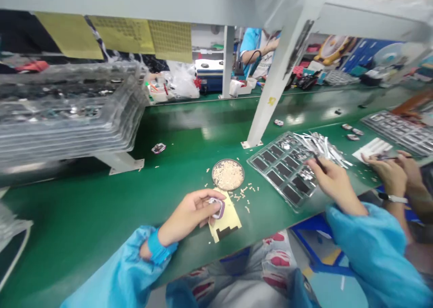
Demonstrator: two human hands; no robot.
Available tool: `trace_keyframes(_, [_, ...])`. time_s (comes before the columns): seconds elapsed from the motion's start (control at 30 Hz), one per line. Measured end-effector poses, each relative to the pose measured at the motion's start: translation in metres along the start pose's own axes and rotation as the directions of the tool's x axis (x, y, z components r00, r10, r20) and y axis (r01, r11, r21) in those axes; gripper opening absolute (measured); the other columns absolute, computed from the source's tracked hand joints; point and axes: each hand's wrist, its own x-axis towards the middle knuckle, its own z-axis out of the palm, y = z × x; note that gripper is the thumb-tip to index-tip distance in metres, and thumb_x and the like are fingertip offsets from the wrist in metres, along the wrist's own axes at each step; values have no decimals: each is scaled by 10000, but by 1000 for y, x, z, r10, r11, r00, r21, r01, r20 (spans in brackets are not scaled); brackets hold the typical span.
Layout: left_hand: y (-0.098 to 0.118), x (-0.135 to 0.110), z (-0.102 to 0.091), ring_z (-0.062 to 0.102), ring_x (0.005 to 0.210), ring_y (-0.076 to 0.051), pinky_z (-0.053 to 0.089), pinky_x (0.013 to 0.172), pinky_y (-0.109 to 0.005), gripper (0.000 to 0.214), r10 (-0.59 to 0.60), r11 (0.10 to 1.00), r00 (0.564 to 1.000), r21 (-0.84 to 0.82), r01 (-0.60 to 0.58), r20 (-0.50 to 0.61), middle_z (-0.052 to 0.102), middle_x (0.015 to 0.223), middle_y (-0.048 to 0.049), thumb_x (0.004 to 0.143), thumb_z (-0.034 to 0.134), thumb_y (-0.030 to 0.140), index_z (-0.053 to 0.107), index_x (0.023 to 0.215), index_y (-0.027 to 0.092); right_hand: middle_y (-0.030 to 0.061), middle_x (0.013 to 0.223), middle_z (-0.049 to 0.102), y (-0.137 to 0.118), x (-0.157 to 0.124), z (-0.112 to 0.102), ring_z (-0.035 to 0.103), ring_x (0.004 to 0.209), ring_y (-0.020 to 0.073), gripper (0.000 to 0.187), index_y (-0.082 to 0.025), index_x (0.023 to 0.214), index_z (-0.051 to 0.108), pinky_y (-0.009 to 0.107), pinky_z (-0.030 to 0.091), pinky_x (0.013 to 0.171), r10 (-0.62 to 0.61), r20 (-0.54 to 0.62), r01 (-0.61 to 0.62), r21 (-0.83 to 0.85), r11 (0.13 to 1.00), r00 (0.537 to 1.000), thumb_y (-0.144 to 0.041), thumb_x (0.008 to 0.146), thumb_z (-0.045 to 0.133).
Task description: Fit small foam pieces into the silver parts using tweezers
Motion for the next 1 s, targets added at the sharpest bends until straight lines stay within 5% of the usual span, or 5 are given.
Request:
trace_keyframes(0.1, [-9,7,4,580,524,-100,369,414,-159,450,-36,997,997,68,41,-72,676,745,-64,820,737,465,669,1068,96,114,821,701,25,48,1,638,756,255,354,-168,887,716,330,440,686,161,51,-140,-287,948,986,-499,877,590])
trace_keyframes(0.27, [-16,14,3,580,558,-111,491,505,-204,429,-10,994,989,106,26,-145,690,754,-68,759,788,465,711,962,96,174,885,702,32,85,18,660,829,324,461,-167,854,731,383,458,707,320,76,-261,-417,870,944,-616,770,665])
trace_keyframes(0.5, [-20,11,2,572,562,-110,461,474,-183,384,-6,996,990,90,19,-140,688,736,-62,760,796,444,711,934,112,186,958,704,35,86,24,662,863,320,488,-162,902,737,395,474,736,380,84,-309,-435,846,921,-617,729,704])
trace_keyframes(0.7, [-28,11,3,584,597,-119,459,486,-183,370,-23,999,997,43,26,-75,682,737,-64,803,769,435,703,963,107,77,834,723,45,84,21,664,742,208,335,-191,911,747,273,462,657,329,154,-268,-318,909,932,-496,785,687])
trace_keyframes(1.0, [-23,10,3,557,602,-109,459,502,-182,398,-24,999,993,31,28,-117,654,725,-48,789,784,442,696,964,96,127,776,697,51,83,19,652,734,286,447,-178,814,756,359,442,668,336,107,-285,-330,900,936,-610,698,733])
